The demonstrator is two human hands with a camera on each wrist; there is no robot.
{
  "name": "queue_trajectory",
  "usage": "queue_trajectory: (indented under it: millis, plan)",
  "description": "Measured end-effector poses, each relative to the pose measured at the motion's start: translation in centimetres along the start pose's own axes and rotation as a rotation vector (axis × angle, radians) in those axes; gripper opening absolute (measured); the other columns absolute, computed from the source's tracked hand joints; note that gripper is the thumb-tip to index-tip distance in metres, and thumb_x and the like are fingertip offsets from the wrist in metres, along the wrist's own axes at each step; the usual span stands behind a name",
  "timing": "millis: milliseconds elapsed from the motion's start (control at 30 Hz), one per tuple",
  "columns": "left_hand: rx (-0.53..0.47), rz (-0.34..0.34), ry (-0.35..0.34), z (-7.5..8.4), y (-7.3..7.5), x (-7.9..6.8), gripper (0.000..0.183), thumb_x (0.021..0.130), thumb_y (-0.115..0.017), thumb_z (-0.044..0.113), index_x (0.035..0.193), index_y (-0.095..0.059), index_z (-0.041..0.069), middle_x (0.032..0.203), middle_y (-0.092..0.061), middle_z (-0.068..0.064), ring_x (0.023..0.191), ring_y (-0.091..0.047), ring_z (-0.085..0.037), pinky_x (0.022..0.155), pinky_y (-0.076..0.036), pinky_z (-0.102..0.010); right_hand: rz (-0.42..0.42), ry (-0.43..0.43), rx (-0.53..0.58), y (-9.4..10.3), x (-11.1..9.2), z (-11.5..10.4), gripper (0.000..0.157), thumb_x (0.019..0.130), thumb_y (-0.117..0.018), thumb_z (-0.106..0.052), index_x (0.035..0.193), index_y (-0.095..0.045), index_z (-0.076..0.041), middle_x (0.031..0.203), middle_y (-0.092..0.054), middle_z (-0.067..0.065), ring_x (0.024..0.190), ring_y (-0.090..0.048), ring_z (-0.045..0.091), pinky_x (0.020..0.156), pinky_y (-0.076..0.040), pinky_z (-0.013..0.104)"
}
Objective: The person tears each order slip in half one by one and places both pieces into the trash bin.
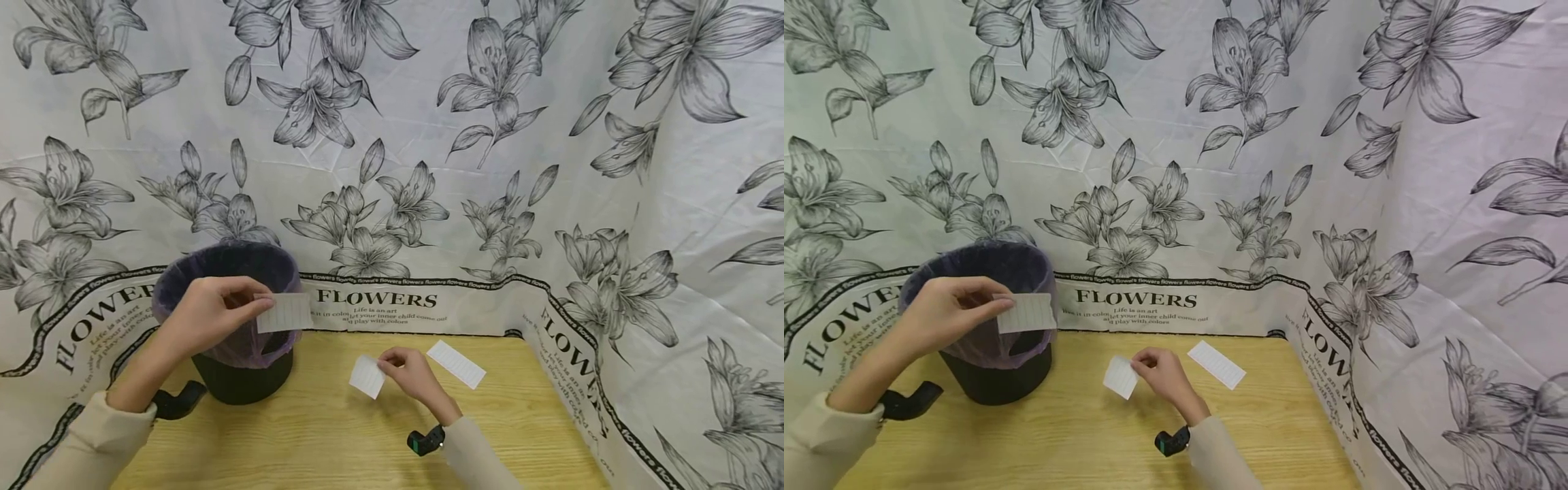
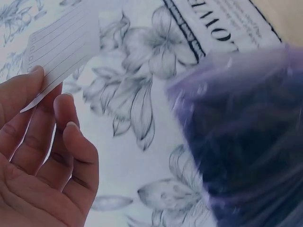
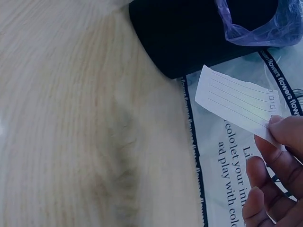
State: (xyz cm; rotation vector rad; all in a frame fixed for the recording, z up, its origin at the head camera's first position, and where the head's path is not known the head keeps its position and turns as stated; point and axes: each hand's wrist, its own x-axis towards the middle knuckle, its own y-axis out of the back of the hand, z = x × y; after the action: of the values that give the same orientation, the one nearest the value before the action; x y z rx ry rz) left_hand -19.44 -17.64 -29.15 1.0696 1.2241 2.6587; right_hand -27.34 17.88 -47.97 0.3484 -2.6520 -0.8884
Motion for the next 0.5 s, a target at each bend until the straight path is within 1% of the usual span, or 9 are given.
queue_trajectory:
  millis: [133, 200, 267, 400, 500]
  plan:
    - [0.010, 0.054, 0.034, -0.6, 1.7, 0.2, 0.007, 0.094, -0.077, 0.015, 0.100, -0.079, 0.018, 0.079, -0.073, 0.003, 0.063, -0.062, -0.003, 0.054, -0.048, -0.025, -0.009, -0.004, -0.006, 0.3, 0.9, -0.8, 0.013, 0.101, -0.068, -0.021, 0.100, -0.077, -0.012, 0.095, -0.075, 0.002, 0.086, -0.066, 0.013, 0.068, -0.051, 0.027]
    - [0.001, 0.065, 0.056, -1.0, 2.3, 0.2, 0.008, 0.094, -0.077, 0.015, 0.101, -0.079, 0.016, 0.081, -0.074, -0.001, 0.062, -0.061, -0.003, 0.053, -0.047, -0.025, -0.014, -0.004, -0.007, 0.5, 1.3, -1.2, 0.013, 0.101, -0.068, -0.022, 0.100, -0.077, -0.013, 0.095, -0.075, 0.001, 0.086, -0.066, 0.013, 0.067, -0.051, 0.027]
    - [-0.002, 0.076, 0.065, -1.4, 2.9, 0.3, 0.008, 0.094, -0.077, 0.014, 0.102, -0.079, 0.014, 0.082, -0.074, -0.004, 0.061, -0.061, -0.003, 0.052, -0.047, -0.024, -0.017, 0.006, -0.010, 0.7, 1.8, -1.5, 0.013, 0.101, -0.068, -0.022, 0.101, -0.078, -0.013, 0.095, -0.075, 0.002, 0.086, -0.066, 0.013, 0.067, -0.052, 0.027]
    - [-0.010, 0.068, 0.104, -2.4, 3.9, 0.3, 0.010, 0.096, -0.075, 0.016, 0.104, -0.079, 0.012, 0.085, -0.074, -0.008, 0.064, -0.063, -0.003, 0.054, -0.046, -0.024, -0.017, 0.027, -0.004, 1.1, 2.7, -2.4, 0.013, 0.101, -0.068, -0.021, 0.102, -0.078, -0.012, 0.096, -0.076, 0.003, 0.087, -0.068, 0.015, 0.069, -0.053, 0.029]
    - [-0.009, 0.055, 0.175, -3.1, 4.6, 0.3, 0.015, 0.098, -0.074, 0.023, 0.107, -0.078, 0.013, 0.086, -0.074, -0.006, 0.068, -0.063, -0.003, 0.056, -0.047, -0.026, -0.021, 0.033, -0.017, 1.3, 3.4, -2.8, 0.014, 0.101, -0.068, -0.022, 0.104, -0.077, -0.012, 0.098, -0.076, 0.003, 0.089, -0.068, 0.015, 0.071, -0.054, 0.029]
